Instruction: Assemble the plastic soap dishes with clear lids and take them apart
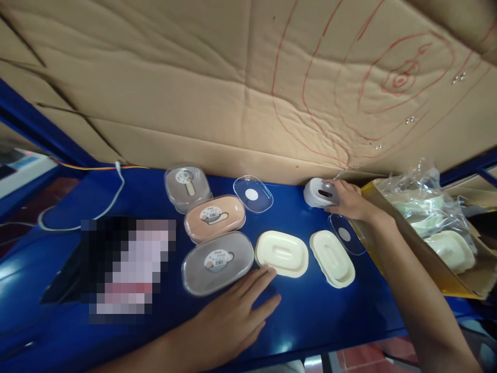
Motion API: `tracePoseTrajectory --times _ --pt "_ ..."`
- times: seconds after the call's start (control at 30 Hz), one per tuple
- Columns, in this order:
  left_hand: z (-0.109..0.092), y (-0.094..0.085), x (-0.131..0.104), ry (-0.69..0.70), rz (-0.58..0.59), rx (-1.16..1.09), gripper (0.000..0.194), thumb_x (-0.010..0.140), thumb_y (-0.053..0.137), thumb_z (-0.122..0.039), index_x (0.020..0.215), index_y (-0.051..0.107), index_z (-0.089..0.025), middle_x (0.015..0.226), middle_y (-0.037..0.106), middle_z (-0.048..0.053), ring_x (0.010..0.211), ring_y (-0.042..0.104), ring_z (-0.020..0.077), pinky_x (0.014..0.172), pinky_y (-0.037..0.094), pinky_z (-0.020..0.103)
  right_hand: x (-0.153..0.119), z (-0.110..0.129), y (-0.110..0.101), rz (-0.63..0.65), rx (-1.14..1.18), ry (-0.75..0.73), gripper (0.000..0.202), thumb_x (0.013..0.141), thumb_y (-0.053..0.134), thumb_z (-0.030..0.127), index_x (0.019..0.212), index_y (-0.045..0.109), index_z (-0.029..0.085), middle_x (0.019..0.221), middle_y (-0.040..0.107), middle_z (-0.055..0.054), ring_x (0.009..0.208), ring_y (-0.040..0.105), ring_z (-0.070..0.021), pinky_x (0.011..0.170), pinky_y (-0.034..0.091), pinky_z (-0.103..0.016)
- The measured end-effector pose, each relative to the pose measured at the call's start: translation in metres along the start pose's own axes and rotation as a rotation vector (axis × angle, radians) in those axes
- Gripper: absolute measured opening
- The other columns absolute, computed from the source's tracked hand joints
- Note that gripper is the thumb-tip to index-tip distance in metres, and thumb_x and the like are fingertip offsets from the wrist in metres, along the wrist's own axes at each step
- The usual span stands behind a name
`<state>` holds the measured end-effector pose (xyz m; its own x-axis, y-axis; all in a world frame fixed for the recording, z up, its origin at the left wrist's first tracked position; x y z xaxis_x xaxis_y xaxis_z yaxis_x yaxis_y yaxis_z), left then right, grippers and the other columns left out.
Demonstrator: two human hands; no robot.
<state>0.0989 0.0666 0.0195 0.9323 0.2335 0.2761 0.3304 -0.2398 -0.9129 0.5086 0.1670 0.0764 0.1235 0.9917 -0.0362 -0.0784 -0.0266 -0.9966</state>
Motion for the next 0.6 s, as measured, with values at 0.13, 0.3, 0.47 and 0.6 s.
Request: tracePoseTrajectory --times 0.13,0.3,0.47,0.6 --pt "-0.004 -0.003 0.002 0.058 0.057 -0.037 0.066 0.088 0.069 -0.004 0.151 0.059 -0.021 0.167 0.05 0.019 0.155 0.05 0.036 0.124 0.049 0.052 -0.036 0.041 -0.009 -0.037 0.139 -0.134 0.091 0.084 0.084 0.059 0.16 0.041 0.031 0.162 0.053 -0.015 0.151 0.051 -0.0419 0.125 0.038 -0.067" --pt "-0.011 -0.012 0.003 0.119 0.001 -0.114 0.062 0.09 0.07 -0.006 0.149 0.06 -0.022 0.163 0.054 0.016 0.15 0.053 0.0314 0.123 0.051 0.048 -0.111 0.111 0.003 0.171 0.328 -0.371 0.093 0.094 0.078 0.062 0.168 0.027 0.039 0.17 0.045 -0.012 0.156 0.047 -0.0381 0.124 0.046 -0.06" --pt "-0.006 -0.016 0.004 0.054 -0.153 -0.069 0.06 0.091 0.062 -0.003 0.149 0.058 -0.02 0.161 0.051 0.019 0.154 0.047 0.0335 0.12 0.054 0.049 -0.139 0.141 0.018 0.176 0.276 -0.389 0.092 0.095 0.08 0.056 0.169 0.029 0.038 0.165 0.049 -0.015 0.15 0.053 -0.0393 0.119 0.052 -0.062" --pt "-0.004 -0.015 0.004 0.03 -0.211 -0.075 0.055 0.094 0.059 -0.003 0.147 0.059 -0.017 0.165 0.045 0.022 0.16 0.042 0.0362 0.12 0.054 0.052 -0.14 0.151 0.028 0.116 0.227 -0.417 0.092 0.094 0.081 0.053 0.17 0.032 0.035 0.162 0.051 -0.017 0.145 0.057 -0.0415 0.116 0.054 -0.065"
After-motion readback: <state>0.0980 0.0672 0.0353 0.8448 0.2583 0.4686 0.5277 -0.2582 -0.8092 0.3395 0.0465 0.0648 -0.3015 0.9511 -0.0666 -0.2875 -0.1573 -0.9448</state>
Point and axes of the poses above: each hand's wrist, its own x-axis towards the middle knuckle, its own y-axis out of the palm, z = x × y, the point moved 5 cm from there along x, towards the middle knuckle
